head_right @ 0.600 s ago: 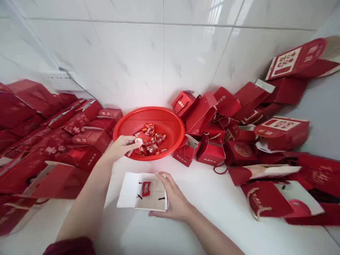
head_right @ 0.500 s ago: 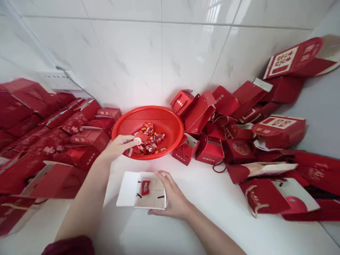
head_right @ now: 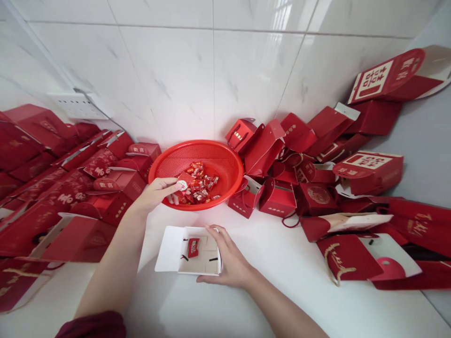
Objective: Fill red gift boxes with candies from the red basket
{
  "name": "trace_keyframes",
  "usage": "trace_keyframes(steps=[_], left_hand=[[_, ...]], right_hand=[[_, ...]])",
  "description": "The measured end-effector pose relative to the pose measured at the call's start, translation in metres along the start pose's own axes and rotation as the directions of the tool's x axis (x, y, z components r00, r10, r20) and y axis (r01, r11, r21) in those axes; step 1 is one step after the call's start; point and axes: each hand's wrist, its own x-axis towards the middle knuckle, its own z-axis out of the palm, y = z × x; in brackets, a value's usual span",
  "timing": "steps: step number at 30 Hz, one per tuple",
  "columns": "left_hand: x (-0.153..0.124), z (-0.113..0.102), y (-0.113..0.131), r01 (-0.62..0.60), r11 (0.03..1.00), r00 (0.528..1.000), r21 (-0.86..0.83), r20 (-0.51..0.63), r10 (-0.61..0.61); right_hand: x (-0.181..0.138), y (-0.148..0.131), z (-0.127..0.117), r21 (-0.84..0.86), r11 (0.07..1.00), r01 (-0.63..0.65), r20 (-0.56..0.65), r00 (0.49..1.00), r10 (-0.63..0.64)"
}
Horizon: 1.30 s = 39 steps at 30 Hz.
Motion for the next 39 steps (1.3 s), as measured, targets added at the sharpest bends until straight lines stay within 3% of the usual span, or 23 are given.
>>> trace_keyframes(steps=[39], left_hand=[[0.0,0.0002,0.0009,0.02,1.0,0.999,0.002,-0.03,-0.02]], right_hand=[[-0.0003,-0.0029,-0.0009,-0.001,1.0,-0.013,0.011,1.0,0.013]])
